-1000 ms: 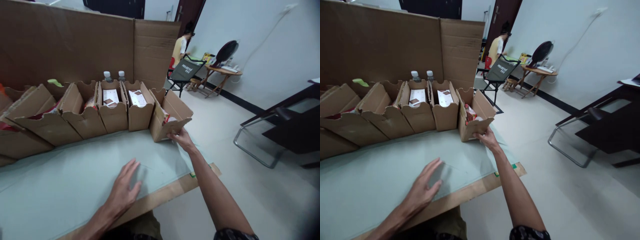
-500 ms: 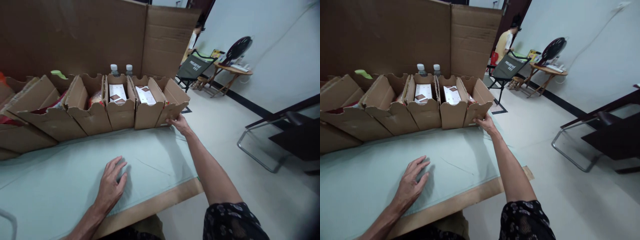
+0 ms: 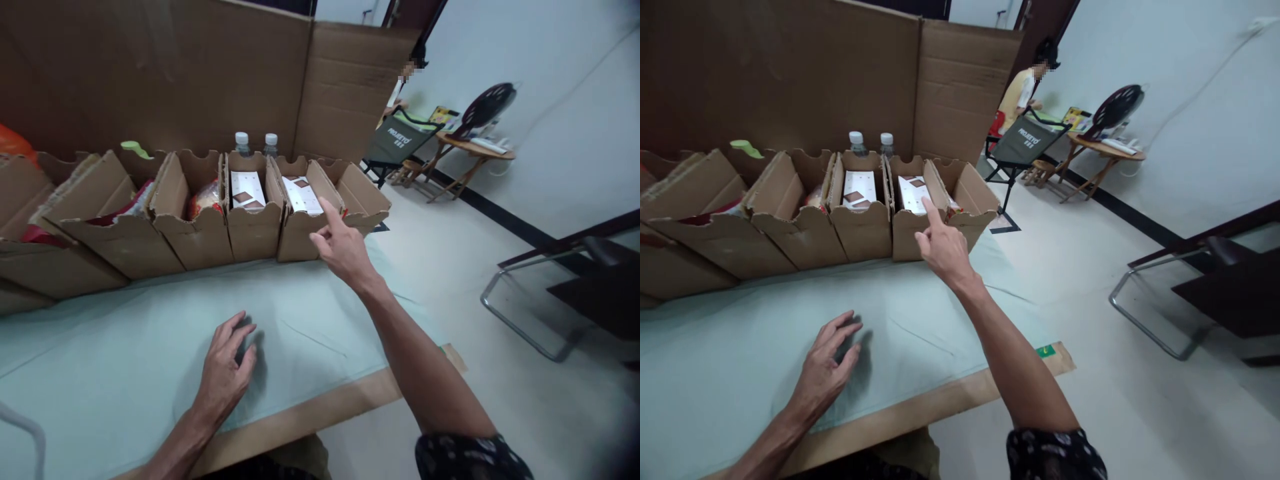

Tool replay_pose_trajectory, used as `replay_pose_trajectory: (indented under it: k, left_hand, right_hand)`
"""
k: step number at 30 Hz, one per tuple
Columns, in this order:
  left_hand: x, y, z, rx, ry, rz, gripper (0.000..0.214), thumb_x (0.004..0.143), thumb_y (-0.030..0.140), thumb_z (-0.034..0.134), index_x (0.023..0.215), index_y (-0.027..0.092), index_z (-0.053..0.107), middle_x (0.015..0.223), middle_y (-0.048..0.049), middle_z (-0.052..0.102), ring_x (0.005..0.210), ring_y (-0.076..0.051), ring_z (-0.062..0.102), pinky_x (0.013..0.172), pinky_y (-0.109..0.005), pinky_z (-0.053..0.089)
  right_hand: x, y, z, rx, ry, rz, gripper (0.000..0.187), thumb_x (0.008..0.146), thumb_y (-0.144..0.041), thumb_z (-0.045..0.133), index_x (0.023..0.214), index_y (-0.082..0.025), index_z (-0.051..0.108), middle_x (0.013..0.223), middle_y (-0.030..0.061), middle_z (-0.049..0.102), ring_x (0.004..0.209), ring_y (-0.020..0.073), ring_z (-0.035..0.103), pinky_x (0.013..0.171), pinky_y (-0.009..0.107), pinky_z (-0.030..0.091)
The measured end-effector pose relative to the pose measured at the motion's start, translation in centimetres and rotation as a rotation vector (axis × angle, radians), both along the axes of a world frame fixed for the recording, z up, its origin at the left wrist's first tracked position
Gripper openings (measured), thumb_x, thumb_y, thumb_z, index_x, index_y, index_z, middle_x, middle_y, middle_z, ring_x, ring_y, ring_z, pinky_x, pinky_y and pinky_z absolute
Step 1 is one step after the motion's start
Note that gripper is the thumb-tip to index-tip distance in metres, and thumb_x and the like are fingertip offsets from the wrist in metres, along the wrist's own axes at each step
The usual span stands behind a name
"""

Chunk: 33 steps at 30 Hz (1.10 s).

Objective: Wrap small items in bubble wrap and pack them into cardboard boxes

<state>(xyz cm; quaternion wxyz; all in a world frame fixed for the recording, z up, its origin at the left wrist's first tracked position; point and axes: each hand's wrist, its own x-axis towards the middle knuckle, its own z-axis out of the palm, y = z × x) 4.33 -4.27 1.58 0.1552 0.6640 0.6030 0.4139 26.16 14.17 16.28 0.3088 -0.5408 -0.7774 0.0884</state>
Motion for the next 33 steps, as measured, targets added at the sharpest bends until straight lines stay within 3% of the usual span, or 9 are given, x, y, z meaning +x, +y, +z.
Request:
replay_pose_trajectory:
  k: [5, 8, 11, 16, 18, 21, 24, 28, 33]
  left_hand:
    - [-0.5, 0.4, 0.0, -0.011, -0.079, 0.091, 0.027, 0.091, 0.024, 0.055, 0.11, 0.019, 0.073, 0.135, -0.0157, 0.065, 0.123, -0.033, 0.064, 0.071, -0.039, 0.065]
    - [-0.4, 0.4, 0.4, -0.05, -0.168, 0.136, 0.032, 0.09, 0.025, 0.056, 0.117, 0.018, 0.071, 0.14, -0.0168, 0.061, 0.124, -0.032, 0.064, 0.05, -0.027, 0.058]
    - [-0.3, 0.2, 0.8, -0.067, -0.23, 0.157, 0.04, 0.089, 0.027, 0.057, 0.127, 0.018, 0.065, 0.145, -0.0176, 0.057, 0.122, -0.031, 0.065, 0.044, -0.023, 0.053]
    - [-0.6, -0.4, 1.4, -0.102, -0.264, 0.127, 0.046, 0.09, 0.033, 0.058, 0.133, 0.017, 0.06, 0.147, -0.0189, 0.055, 0.126, -0.033, 0.062, 0.054, -0.028, 0.058]
    - [-0.6, -0.7, 2.1, -0.099, -0.28, 0.097, 0.049, 0.088, 0.034, 0.06, 0.135, 0.019, 0.059, 0.147, -0.0174, 0.056, 0.128, -0.034, 0.061, 0.07, -0.036, 0.063]
    - [0.6, -0.9, 3.6, -0.09, -0.334, -0.018, 0.061, 0.086, 0.037, 0.064, 0.144, 0.023, 0.052, 0.151, -0.0154, 0.053, 0.132, -0.034, 0.059, 0.1, -0.051, 0.057]
    - [3.1, -0.4, 5.0, -0.154, -0.445, -0.17, 0.074, 0.086, 0.037, 0.065, 0.155, 0.026, 0.04, 0.16, -0.0147, 0.044, 0.137, -0.035, 0.054, 0.11, -0.056, 0.048]
    - [6.1, 0.2, 5.1, -0.166, -0.574, -0.332, 0.076, 0.083, 0.034, 0.064, 0.154, 0.022, 0.04, 0.156, -0.0156, 0.049, 0.144, -0.034, 0.048, 0.118, -0.055, 0.04]
    - [3.7, -1.3, 3.9, -0.116, -0.634, -0.062, 0.073, 0.083, 0.038, 0.065, 0.15, 0.02, 0.041, 0.149, -0.0166, 0.054, 0.136, -0.034, 0.054, 0.115, -0.053, 0.043]
  right_hand:
    - [-2.2, 1.0, 0.6, -0.023, -0.241, -0.145, 0.023, 0.089, -0.021, 0.056, 0.103, -0.02, 0.075, 0.084, 0.0071, 0.077, 0.081, 0.0257, 0.07, 0.073, 0.033, 0.049]
    - [-0.7, -3.1, -0.1, 0.039, -0.167, -0.106, 0.02, 0.09, -0.022, 0.054, 0.098, -0.021, 0.072, 0.079, 0.0035, 0.076, 0.073, 0.0232, 0.071, 0.068, 0.03, 0.048]
    - [2.4, -10.0, -0.5, 0.117, -0.051, -0.002, 0.014, 0.089, -0.021, 0.056, 0.094, -0.022, 0.069, 0.074, 0.0003, 0.074, 0.066, 0.0194, 0.07, 0.064, 0.028, 0.049]
    - [10.9, -21.3, -1.7, 0.171, 0.056, 0.136, 0.021, 0.087, -0.019, 0.062, 0.104, -0.026, 0.072, 0.092, 0.0026, 0.079, 0.077, 0.0205, 0.075, 0.07, 0.029, 0.056]
    - [14.2, -24.5, -3.2, 0.174, 0.231, -0.044, 0.032, 0.088, -0.026, 0.065, 0.119, -0.029, 0.07, 0.102, 0.0067, 0.079, 0.088, 0.0255, 0.077, 0.072, 0.033, 0.059]
    - [17.0, -27.3, -5.9, 0.12, 0.548, -0.339, 0.069, 0.089, -0.045, 0.066, 0.153, -0.03, 0.046, 0.121, 0.0153, 0.075, 0.114, 0.0357, 0.072, 0.085, 0.047, 0.06]
    - [16.6, -27.3, -8.0, -0.065, 0.568, -0.405, 0.081, 0.078, -0.061, 0.072, 0.148, -0.025, 0.052, 0.128, 0.0194, 0.072, 0.12, 0.0423, 0.068, 0.091, 0.056, 0.059]
    - [12.9, -24.5, -8.4, -0.128, 0.392, -0.467, 0.06, 0.067, -0.063, 0.079, 0.109, -0.021, 0.073, 0.111, 0.0165, 0.078, 0.109, 0.0439, 0.071, 0.088, 0.055, 0.06]
    - [6.6, -19.5, -6.6, -0.094, 0.411, -0.239, 0.044, 0.075, -0.055, 0.075, 0.103, -0.021, 0.073, 0.108, 0.014, 0.077, 0.107, 0.0385, 0.07, 0.092, 0.052, 0.059]
